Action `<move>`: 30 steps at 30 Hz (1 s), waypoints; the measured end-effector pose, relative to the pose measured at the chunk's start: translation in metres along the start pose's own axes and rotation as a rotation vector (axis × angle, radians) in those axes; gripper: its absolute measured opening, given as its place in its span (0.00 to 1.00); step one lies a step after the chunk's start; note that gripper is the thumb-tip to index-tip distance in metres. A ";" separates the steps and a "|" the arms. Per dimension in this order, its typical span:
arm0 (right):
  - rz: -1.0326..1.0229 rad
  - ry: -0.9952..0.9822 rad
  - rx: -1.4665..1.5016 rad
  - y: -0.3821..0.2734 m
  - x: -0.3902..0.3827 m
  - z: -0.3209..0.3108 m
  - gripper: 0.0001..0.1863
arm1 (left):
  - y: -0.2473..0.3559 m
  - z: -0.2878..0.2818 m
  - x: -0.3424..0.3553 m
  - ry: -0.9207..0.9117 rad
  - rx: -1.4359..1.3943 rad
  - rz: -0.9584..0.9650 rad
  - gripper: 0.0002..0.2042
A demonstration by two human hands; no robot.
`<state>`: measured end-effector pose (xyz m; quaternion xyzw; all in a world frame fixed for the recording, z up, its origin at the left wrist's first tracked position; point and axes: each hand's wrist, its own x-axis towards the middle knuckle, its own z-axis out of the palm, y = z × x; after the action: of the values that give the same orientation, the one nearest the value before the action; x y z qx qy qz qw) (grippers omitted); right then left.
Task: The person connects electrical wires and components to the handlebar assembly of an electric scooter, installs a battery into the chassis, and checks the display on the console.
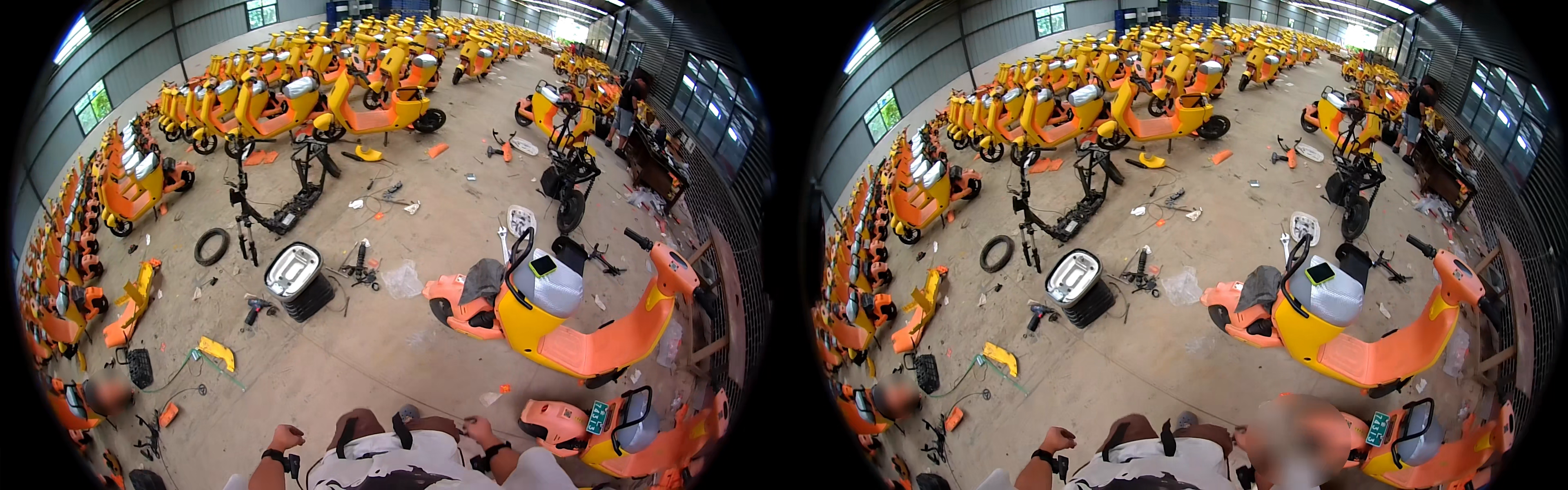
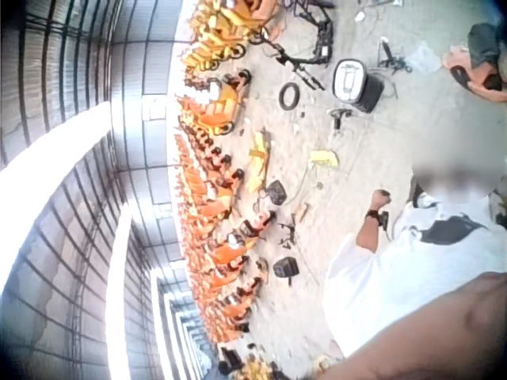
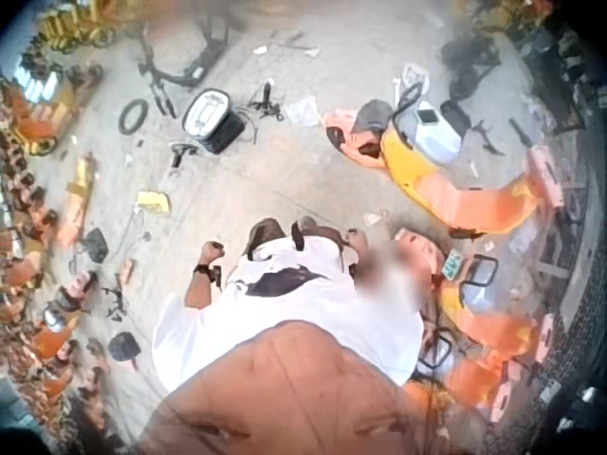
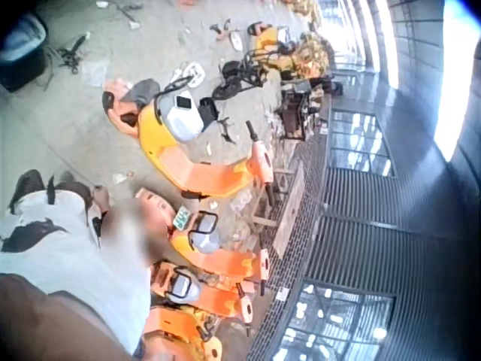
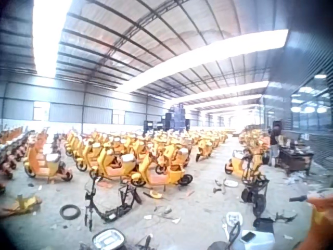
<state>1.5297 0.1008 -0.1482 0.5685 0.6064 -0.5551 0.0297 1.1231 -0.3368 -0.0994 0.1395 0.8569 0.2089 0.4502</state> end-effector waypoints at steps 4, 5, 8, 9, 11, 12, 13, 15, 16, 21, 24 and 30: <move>-0.126 0.084 0.200 -0.121 0.129 -0.037 0.15 | 0.066 -0.018 0.080 -0.115 -0.431 -0.270 0.13; -0.137 0.094 0.137 -0.144 0.147 -0.038 0.16 | 0.068 -0.022 0.096 -0.111 -0.433 -0.289 0.12; -0.216 0.123 -0.058 -0.225 0.188 -0.050 0.17 | 0.073 -0.036 0.159 -0.130 -0.356 -0.362 0.11; -0.271 0.131 -0.125 -0.219 0.209 -0.059 0.17 | 0.086 -0.044 0.191 -0.155 -0.371 -0.421 0.11; -0.111 0.075 -0.092 -0.215 0.229 -0.053 0.18 | 0.110 -0.081 0.246 -0.114 -0.225 -0.385 0.09; 0.089 0.020 0.012 -0.221 0.233 -0.045 0.18 | 0.122 -0.101 0.274 -0.068 -0.170 -0.316 0.09; 0.247 -0.014 -0.027 -0.221 0.237 -0.039 0.18 | 0.139 -0.112 0.305 -0.045 -0.113 -0.239 0.09; 0.576 -0.107 -0.100 -0.219 0.235 -0.031 0.18 | 0.178 -0.154 0.376 -0.140 -0.286 -0.243 0.10; 0.536 -0.111 -0.002 -0.235 0.232 -0.025 0.17 | 0.204 -0.181 0.401 -0.173 -0.116 -0.126 0.11; 0.444 0.057 0.430 -0.350 0.280 -0.009 0.17 | 0.398 -0.285 0.502 -0.138 0.140 0.275 0.19; 0.444 0.008 0.304 -0.402 0.330 -0.010 0.16 | 0.489 -0.324 0.559 -0.152 0.265 0.284 0.19; 0.324 0.058 0.239 -0.440 0.456 -0.025 0.17 | 0.659 -0.305 0.658 -0.277 0.191 0.201 0.16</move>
<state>1.0661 0.5333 -0.1613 0.6739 0.4373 -0.5946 0.0336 0.5382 0.4495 -0.0948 0.2939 0.7843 0.1495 0.5256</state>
